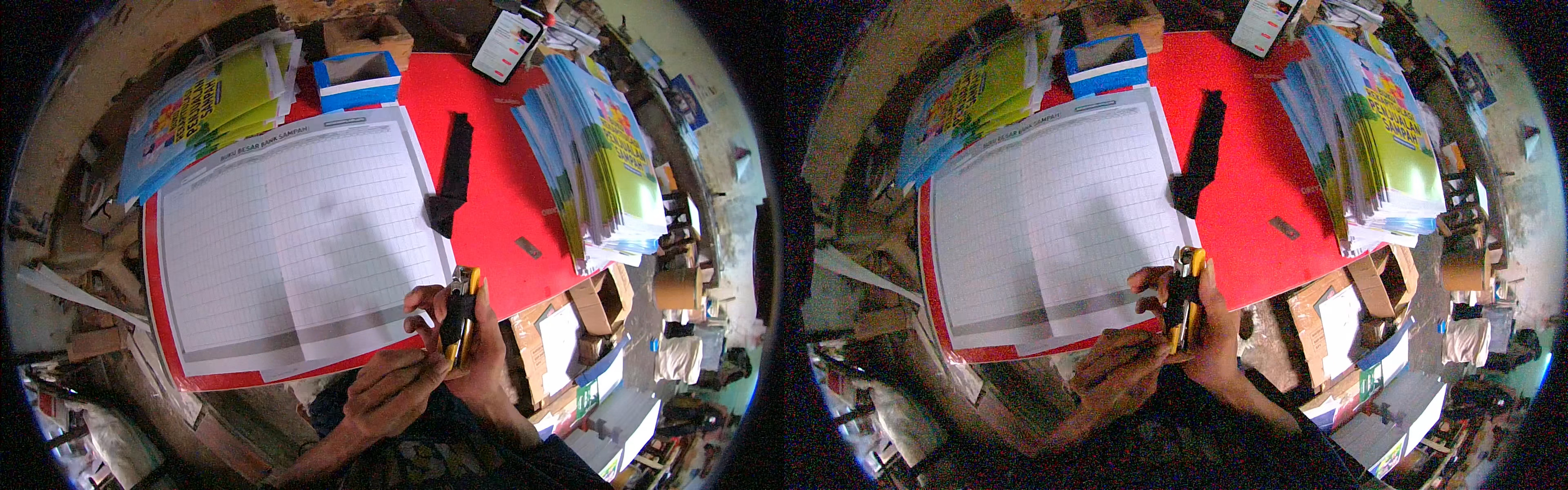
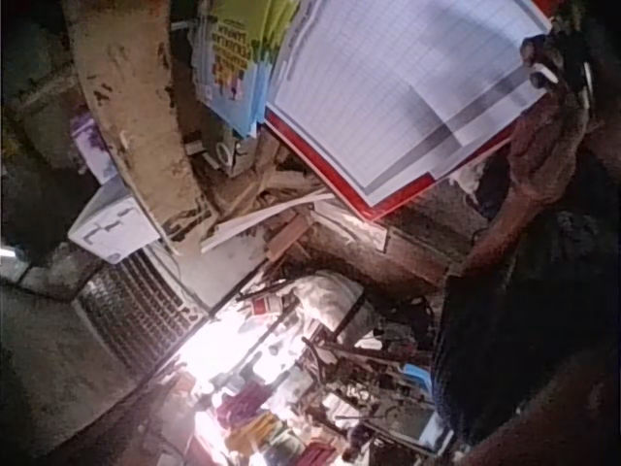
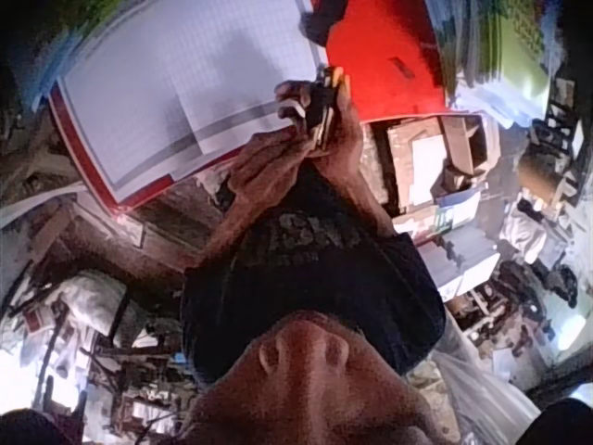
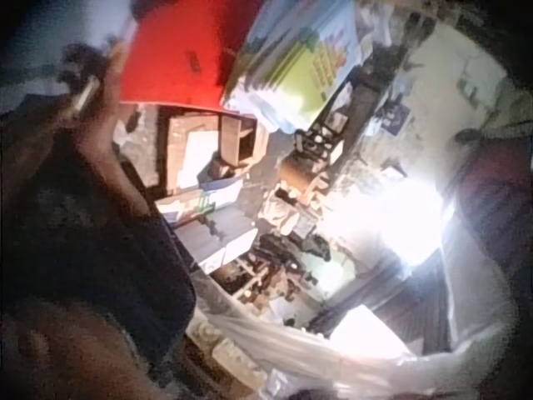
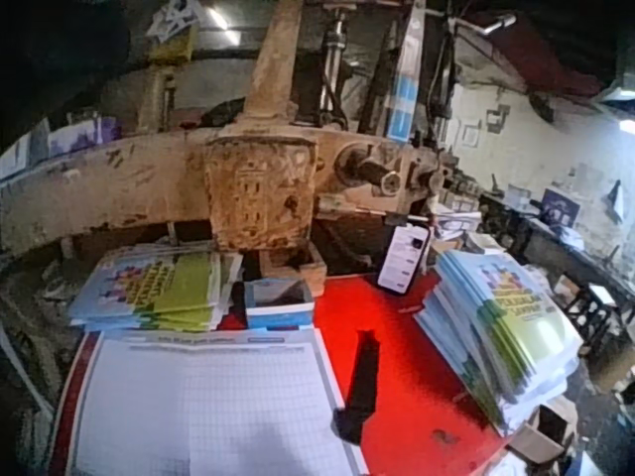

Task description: The person prepares a stapler by wrapping a black fabric strap around it and securing the strap with a small pin by hand.

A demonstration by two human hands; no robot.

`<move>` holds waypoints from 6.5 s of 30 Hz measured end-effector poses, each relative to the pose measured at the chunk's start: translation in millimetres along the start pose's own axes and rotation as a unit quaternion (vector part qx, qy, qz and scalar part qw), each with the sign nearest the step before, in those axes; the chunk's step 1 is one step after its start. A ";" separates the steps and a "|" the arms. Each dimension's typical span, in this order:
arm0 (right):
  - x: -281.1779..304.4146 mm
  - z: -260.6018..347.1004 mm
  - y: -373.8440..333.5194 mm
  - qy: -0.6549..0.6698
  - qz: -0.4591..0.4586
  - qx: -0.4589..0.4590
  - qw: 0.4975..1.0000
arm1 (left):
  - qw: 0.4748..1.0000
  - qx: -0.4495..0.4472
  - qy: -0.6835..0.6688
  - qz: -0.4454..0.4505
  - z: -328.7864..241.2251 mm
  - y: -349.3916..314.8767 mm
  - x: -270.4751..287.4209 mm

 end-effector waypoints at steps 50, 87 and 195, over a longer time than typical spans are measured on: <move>17.0 -2.5 -9.9 -0.001 -0.098 0.012 0.995 | 0.958 0.203 -0.203 0.030 9.3 -22.1 -35.8; -20.8 29.1 -21.3 -0.341 -0.081 0.038 0.936 | 0.975 0.168 -0.126 0.077 11.9 13.7 3.8; -7.4 -6.6 -20.9 0.166 0.018 -0.100 0.981 | 0.994 0.042 -0.091 -0.045 6.9 25.9 19.2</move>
Point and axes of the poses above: each hand's wrist, its own y-axis towards the middle knuckle, its own x-axis out of the back of the hand, z = x × y, the point moved 3 cm from there along y, towards the middle knuckle, and after that the axes turned 11 degrees about y, right-handed, at the moved point
